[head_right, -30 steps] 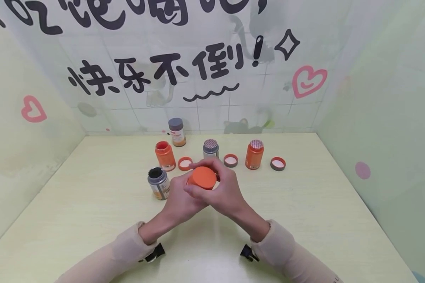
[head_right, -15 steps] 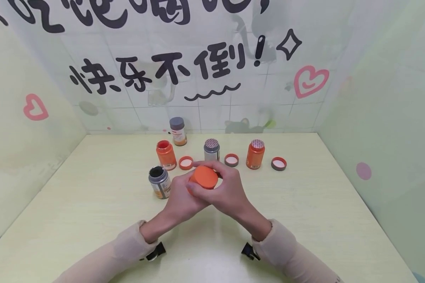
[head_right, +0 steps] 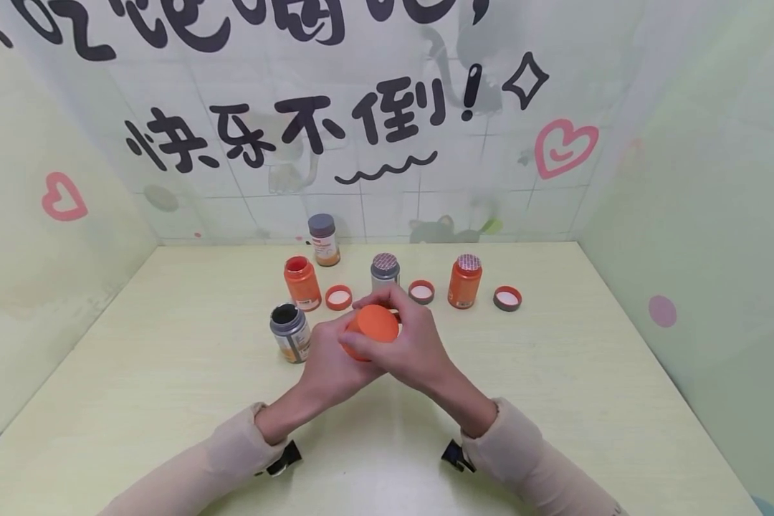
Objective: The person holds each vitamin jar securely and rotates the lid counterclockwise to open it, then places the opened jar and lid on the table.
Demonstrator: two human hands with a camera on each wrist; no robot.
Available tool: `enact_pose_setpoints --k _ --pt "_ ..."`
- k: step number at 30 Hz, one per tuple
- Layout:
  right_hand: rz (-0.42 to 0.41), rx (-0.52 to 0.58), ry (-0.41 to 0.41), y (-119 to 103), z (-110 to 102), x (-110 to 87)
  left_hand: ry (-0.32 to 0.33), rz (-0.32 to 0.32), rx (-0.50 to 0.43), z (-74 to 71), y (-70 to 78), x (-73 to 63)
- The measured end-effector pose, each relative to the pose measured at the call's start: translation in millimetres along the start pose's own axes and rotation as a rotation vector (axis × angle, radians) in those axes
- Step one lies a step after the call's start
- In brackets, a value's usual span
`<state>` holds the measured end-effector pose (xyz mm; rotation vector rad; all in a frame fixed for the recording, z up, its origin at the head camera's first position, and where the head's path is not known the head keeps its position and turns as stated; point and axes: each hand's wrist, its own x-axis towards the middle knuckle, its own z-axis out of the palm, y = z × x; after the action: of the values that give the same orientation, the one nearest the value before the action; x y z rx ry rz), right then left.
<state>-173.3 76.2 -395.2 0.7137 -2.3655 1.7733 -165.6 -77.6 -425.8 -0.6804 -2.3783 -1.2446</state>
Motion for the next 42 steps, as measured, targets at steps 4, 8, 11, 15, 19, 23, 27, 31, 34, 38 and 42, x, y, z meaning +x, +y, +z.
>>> enact_pose_setpoints --k 4,8,11,15,19,23,27,31,34,38,42 --pt "-0.012 0.006 0.044 1.8 1.2 0.2 0.001 -0.018 -0.009 0.1 -0.5 0.5" --pt "-0.043 0.001 0.056 3.2 0.5 0.1 -0.004 -0.039 -0.024 0.3 -0.8 1.1" --pt "-0.06 -0.003 0.052 3.6 -0.4 -0.1 -0.005 -0.035 -0.031 0.6 -1.0 1.2" --pt "-0.087 -0.006 0.033 3.9 -1.9 0.1 -0.007 -0.017 -0.039 1.0 -1.4 1.3" --pt "-0.101 -0.004 -0.007 1.8 -4.2 0.4 -0.012 -0.002 -0.036 1.4 -1.9 1.1" --pt "-0.082 -0.02 -0.027 0.4 -5.3 1.2 -0.005 0.004 -0.032 1.9 -2.4 0.7" --pt "-0.051 -0.048 0.001 0.2 -4.5 2.6 -0.002 -0.008 -0.043 2.5 -3.1 0.1" --pt "-0.054 -0.046 0.021 0.8 -3.8 3.1 -0.002 -0.027 -0.05 2.3 -3.2 -0.2" --pt "-0.081 -0.039 0.021 1.0 -4.7 2.9 0.0 -0.03 -0.05 1.9 -2.6 0.1" --pt "-0.116 -0.032 0.0 2.1 -6.9 2.6 -0.001 -0.028 -0.056 1.7 -1.8 0.3" --pt "-0.137 -0.024 -0.042 2.6 -7.8 2.1 -0.006 -0.035 -0.067 2.2 -1.9 0.4"
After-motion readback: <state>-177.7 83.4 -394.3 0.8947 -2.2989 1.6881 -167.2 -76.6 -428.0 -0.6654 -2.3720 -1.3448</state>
